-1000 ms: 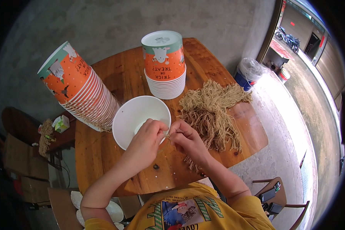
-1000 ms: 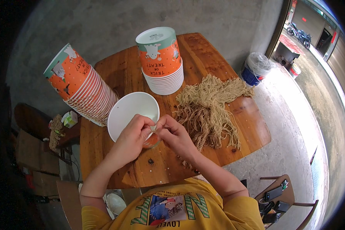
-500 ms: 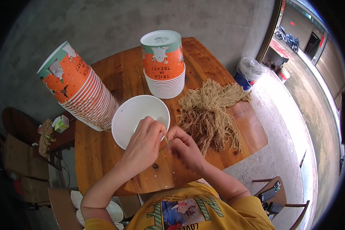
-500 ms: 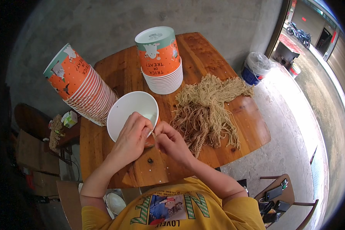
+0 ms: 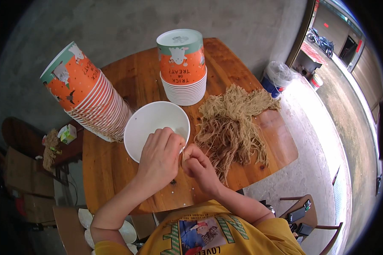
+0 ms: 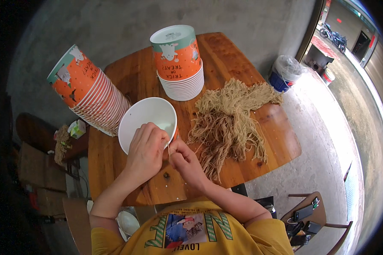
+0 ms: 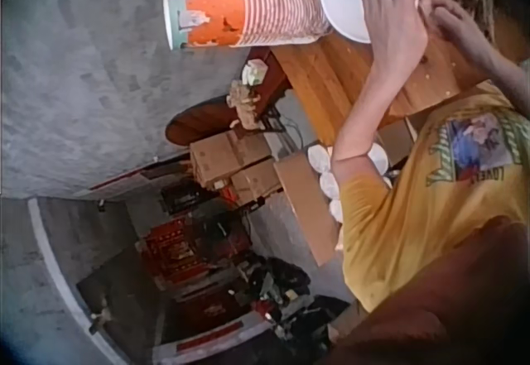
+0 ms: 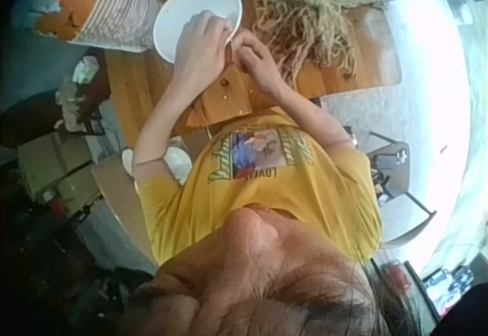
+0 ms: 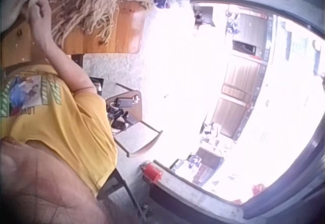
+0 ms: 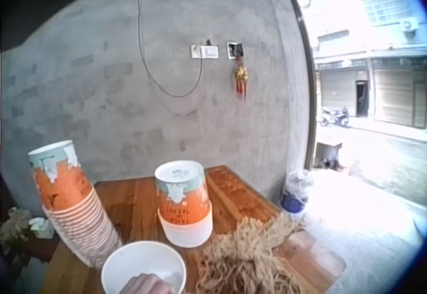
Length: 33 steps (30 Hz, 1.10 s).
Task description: Threading a thin string through holes in paper cups and stacking them as part of a packaging process.
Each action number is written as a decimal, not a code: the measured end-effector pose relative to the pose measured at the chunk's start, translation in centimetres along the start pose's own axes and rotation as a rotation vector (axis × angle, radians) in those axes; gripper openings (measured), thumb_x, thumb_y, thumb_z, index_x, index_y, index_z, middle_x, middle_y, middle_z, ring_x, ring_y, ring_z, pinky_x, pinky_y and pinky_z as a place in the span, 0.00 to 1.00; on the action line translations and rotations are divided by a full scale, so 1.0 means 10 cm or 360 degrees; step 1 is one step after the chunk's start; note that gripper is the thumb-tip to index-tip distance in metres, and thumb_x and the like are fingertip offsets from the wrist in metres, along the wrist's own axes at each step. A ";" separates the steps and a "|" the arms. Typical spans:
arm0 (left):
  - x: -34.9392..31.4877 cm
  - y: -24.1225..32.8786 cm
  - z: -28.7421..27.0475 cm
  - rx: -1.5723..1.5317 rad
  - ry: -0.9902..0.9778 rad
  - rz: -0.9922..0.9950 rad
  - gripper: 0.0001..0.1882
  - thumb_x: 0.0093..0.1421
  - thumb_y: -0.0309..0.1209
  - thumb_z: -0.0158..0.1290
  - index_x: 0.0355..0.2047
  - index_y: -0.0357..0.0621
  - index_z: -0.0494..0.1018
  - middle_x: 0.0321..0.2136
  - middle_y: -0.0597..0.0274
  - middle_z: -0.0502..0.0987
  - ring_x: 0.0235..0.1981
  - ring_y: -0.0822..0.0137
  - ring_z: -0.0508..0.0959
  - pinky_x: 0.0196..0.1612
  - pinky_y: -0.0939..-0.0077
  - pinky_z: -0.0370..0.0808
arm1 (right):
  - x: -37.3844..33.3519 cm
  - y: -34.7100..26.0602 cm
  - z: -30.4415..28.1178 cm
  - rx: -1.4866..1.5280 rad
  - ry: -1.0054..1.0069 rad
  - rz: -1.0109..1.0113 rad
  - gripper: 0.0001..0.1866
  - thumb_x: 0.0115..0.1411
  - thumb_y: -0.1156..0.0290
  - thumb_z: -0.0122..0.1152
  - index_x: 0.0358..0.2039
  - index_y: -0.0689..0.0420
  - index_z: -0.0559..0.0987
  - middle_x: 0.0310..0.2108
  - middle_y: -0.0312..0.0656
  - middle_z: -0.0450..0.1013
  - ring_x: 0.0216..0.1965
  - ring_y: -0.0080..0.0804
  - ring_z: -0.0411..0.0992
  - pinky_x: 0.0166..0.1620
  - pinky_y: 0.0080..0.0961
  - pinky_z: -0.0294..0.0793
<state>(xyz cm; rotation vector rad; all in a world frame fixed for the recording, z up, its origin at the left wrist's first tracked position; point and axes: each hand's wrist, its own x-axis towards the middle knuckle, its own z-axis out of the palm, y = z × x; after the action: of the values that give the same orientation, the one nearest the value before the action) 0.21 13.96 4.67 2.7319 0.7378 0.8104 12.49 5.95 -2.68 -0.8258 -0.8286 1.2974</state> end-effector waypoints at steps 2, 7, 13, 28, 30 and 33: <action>0.00 -0.05 -0.03 0.0028 0.0102 0.0156 0.11 0.53 0.21 0.54 0.37 0.41 0.68 0.32 0.54 0.68 0.36 0.52 0.70 0.39 0.61 0.67 | -0.04 -0.04 0.05 0.0008 0.0001 -0.0043 0.02 0.63 0.75 0.46 0.33 0.53 0.67 0.22 0.28 0.62 0.23 0.14 0.56 0.26 0.14 0.55; -0.47 0.06 0.03 -0.0139 0.0491 0.0016 0.11 0.57 0.20 0.54 0.40 0.39 0.69 0.33 0.54 0.72 0.32 0.55 0.74 0.37 0.65 0.71 | -0.34 -0.20 0.04 -0.0640 -0.0027 0.0065 0.05 0.66 0.71 0.53 0.39 0.58 0.71 0.26 0.35 0.69 0.30 0.22 0.71 0.33 0.22 0.70; -0.84 0.31 0.28 -0.1115 0.0396 -0.0882 0.08 0.66 0.26 0.49 0.44 0.38 0.70 0.31 0.66 0.73 0.29 0.78 0.71 0.32 0.81 0.70 | -0.48 -0.09 -0.03 -0.1466 -0.0128 -0.0432 0.07 0.61 0.71 0.58 0.38 0.59 0.75 0.25 0.46 0.72 0.28 0.43 0.73 0.31 0.33 0.73; -0.57 0.15 0.32 -0.2074 0.0359 -0.1306 0.08 0.65 0.29 0.50 0.35 0.36 0.75 0.34 0.60 0.78 0.36 0.73 0.75 0.46 0.77 0.71 | -0.40 0.07 -0.01 -0.1700 -0.0256 -0.0761 0.08 0.56 0.75 0.60 0.38 0.59 0.78 0.24 0.44 0.72 0.25 0.42 0.73 0.28 0.35 0.74; -0.55 0.10 0.32 -0.2065 0.0360 -0.1266 0.08 0.66 0.29 0.50 0.37 0.36 0.74 0.35 0.62 0.78 0.36 0.75 0.74 0.46 0.78 0.71 | -0.39 0.07 0.00 -0.1747 -0.0284 -0.0780 0.09 0.55 0.76 0.60 0.38 0.59 0.78 0.24 0.43 0.72 0.25 0.41 0.73 0.28 0.34 0.74; -0.53 0.06 0.30 -0.2023 0.0440 -0.1249 0.08 0.65 0.29 0.51 0.37 0.35 0.74 0.35 0.60 0.78 0.36 0.75 0.74 0.45 0.79 0.71 | -0.37 0.06 0.01 -0.1828 -0.0292 -0.0786 0.08 0.54 0.76 0.60 0.36 0.58 0.77 0.23 0.42 0.71 0.24 0.40 0.73 0.27 0.34 0.74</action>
<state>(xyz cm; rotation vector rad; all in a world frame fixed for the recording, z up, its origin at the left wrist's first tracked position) -1.73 10.53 -0.04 1.1037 0.8201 0.9534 11.80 2.37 -3.38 -1.2623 -1.8457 0.3676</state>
